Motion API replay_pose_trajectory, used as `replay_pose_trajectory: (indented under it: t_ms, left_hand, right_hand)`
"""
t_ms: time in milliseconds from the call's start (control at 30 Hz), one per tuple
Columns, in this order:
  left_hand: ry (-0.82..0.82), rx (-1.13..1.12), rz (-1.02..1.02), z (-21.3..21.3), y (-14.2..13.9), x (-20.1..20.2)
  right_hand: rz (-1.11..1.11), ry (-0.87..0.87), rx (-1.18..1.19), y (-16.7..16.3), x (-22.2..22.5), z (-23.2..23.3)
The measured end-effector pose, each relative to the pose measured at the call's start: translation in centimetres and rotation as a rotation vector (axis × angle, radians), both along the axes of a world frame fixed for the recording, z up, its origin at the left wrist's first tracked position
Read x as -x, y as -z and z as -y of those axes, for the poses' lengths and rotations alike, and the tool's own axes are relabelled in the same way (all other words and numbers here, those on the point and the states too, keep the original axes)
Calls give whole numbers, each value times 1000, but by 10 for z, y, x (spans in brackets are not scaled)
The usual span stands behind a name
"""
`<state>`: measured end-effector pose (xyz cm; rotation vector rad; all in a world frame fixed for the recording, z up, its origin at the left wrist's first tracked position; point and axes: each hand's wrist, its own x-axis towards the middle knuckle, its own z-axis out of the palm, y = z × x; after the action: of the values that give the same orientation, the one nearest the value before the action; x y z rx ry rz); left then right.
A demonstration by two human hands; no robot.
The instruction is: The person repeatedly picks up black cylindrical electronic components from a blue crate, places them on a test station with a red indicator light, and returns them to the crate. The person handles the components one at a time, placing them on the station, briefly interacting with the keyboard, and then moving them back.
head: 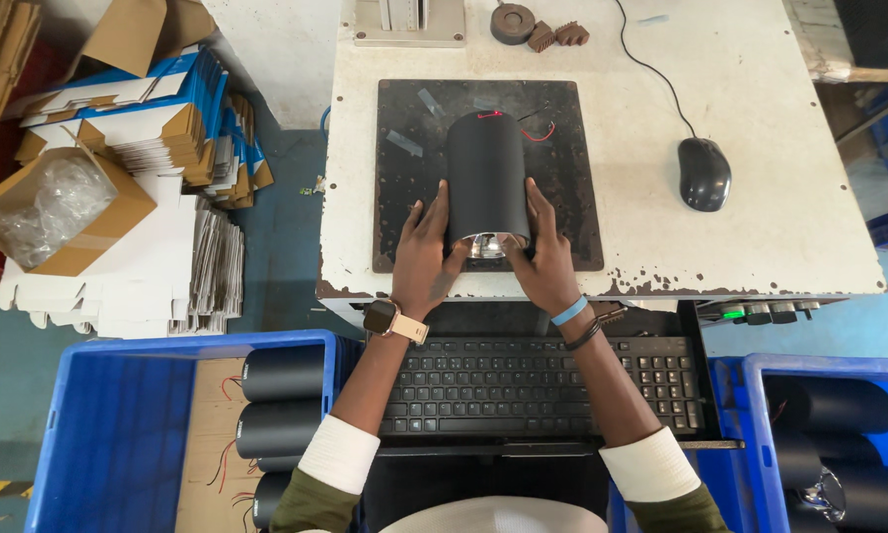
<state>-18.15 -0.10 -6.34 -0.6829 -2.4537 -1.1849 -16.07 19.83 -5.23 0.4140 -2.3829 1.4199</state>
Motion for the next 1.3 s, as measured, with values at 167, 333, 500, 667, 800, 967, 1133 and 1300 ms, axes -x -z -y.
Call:
replay_pose_trajectory:
  t_ms: [167, 333, 500, 667, 800, 967, 1133, 1300]
  left_hand:
    - [-13, -8, 38, 0, -1, 2]
    - [-57, 17, 10, -3, 8, 8]
    - [-65, 20, 11, -5, 12, 4]
    - [34, -193, 190, -3, -2, 0]
    - [180, -550, 277, 32, -16, 4]
    - [-230, -591, 244, 86, -12, 18]
    - [-501, -50, 76, 88, 5, 17]
    - [-502, 72, -21, 88, 8, 13]
  right_hand:
    - [-10, 80, 23, 1, -41, -12]
    - [-125, 307, -443, 18, -166, -46]
    - [108, 441, -647, 35, -244, -44]
    - [194, 450, -639, 41, -250, -39]
    - [181, 444, -660, 38, -245, -44]
    - [43, 443, -552, 32, -219, -54]
    - [-162, 464, -587, 9, -152, -82]
    - [42, 497, -320, -14, -50, -108]
